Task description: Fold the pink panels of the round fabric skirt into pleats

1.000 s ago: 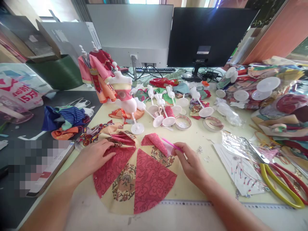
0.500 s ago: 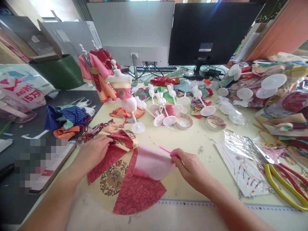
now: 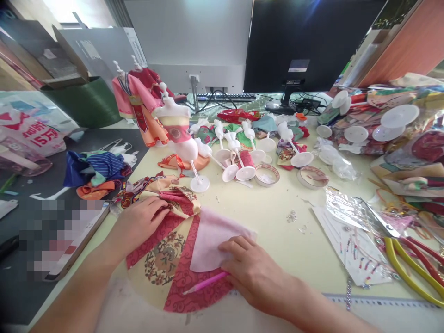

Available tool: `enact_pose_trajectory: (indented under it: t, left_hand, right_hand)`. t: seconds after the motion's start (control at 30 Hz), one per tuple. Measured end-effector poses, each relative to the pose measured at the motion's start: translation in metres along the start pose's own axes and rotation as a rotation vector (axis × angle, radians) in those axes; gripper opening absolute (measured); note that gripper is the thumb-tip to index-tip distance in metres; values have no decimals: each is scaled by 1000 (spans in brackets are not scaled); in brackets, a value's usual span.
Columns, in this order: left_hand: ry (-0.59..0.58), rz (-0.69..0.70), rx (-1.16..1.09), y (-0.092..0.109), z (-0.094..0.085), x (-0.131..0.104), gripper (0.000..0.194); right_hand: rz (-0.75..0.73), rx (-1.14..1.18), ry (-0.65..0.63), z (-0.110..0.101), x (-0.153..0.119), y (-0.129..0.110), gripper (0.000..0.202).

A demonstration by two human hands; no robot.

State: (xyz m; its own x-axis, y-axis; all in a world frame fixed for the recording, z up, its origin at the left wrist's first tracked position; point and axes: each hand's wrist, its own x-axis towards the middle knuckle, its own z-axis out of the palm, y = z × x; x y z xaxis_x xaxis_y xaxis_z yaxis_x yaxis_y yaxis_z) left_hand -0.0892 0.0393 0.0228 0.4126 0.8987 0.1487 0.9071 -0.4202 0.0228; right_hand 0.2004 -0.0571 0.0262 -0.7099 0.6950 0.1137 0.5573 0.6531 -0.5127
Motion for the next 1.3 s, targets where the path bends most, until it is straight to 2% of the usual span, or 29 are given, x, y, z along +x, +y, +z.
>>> enact_pose_trajectory:
  t: [0.2, 0.33, 0.43, 0.53, 0.67, 0.73, 0.87, 1.0, 1.13, 1.3]
  left_hand:
    - [-50, 18, -15, 2, 0, 0, 22]
    - [-58, 24, -8, 3, 1, 1, 23]
    - [-72, 29, 5, 3, 0, 2, 23]
    - [-84, 30, 0, 3, 1, 2, 23]
    - [-83, 12, -13, 4, 0, 2, 23]
    - [-86, 1, -31, 4, -2, 1, 24]
    - [-81, -1, -50, 3, -16, -2, 26]
    - [-158, 3, -64, -5, -25, -12, 28]
    - [-241, 5, -81, -17, -17, -22, 31]
    - [-218, 25, -84, -25, -4, -15, 37]
  right_hand:
    - [-10, -49, 109, 18, 4, 7, 30]
    - [19, 190, 283, 16, 4, 11, 26]
    - [162, 329, 475, 9, 5, 25, 22]
    - [346, 231, 650, -1, 5, 49, 23]
    - [418, 101, 790, -8, 1, 72, 21]
    - [386, 57, 780, -8, -1, 74, 20]
    - [270, -4, 639, -6, -3, 71, 20]
    - [203, -62, 517, -8, -2, 69, 21]
    - [171, -122, 431, -9, -2, 67, 20]
    - [197, -190, 387, -11, -6, 64, 23]
